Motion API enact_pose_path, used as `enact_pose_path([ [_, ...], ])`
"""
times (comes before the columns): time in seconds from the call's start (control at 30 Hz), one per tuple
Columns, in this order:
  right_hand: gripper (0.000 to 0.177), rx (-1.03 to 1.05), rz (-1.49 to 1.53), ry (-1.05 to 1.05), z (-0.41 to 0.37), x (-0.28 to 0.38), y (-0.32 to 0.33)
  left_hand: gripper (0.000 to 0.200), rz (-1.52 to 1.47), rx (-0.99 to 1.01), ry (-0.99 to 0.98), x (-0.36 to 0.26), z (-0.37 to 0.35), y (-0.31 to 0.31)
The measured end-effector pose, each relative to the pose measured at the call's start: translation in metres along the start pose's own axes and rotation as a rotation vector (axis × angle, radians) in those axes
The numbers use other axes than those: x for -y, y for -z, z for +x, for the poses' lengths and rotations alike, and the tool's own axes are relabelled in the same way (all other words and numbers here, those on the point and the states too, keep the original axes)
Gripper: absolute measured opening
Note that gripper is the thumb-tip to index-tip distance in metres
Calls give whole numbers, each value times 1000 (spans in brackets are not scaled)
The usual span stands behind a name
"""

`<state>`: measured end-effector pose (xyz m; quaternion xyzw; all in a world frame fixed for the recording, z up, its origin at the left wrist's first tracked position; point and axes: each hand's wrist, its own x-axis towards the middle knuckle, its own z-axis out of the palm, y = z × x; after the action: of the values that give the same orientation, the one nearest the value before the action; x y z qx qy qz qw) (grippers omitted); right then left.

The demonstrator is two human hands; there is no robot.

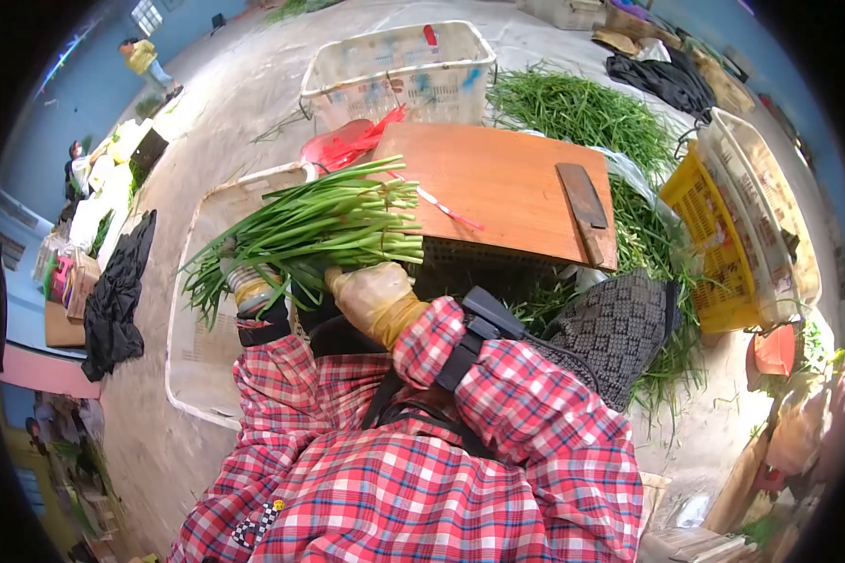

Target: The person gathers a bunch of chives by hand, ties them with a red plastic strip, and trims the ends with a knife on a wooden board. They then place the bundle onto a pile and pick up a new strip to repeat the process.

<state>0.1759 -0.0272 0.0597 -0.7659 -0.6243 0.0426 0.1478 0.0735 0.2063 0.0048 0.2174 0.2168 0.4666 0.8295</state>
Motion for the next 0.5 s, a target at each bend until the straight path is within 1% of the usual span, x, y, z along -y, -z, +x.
enact_pose_path([
  [0.07,25,-126,-29,75,3,-2,-14,42,11,17,-11,4,10,13],
  [0.1,25,-126,-30,79,-2,-2,-10,44,18,31,-26,5,12,17],
  [0.13,21,-34,49,62,-10,-1,1,44,16,29,-32,3,10,13],
  [0.2,17,109,157,65,-25,-4,22,45,37,-149,-20,0,5,0],
  [0.23,17,111,158,67,-31,-8,29,46,48,-240,-10,-1,4,-2],
  [0.3,15,200,114,34,-46,-19,39,46,13,-263,-41,0,7,3],
  [0.33,15,205,140,43,-57,-26,45,47,-25,-278,-72,2,11,6],
  [0.37,14,211,167,53,-70,-34,49,47,-28,-277,-68,0,18,16],
  [0.43,13,297,139,-12,-94,-51,56,45,-116,7,151,-10,31,41],
  [0.47,12,304,114,-35,-107,-60,59,45,-117,4,148,-14,33,47],
  [0.5,12,351,-7,-104,-119,-74,51,44,766,-1,-37,-21,30,45],
])
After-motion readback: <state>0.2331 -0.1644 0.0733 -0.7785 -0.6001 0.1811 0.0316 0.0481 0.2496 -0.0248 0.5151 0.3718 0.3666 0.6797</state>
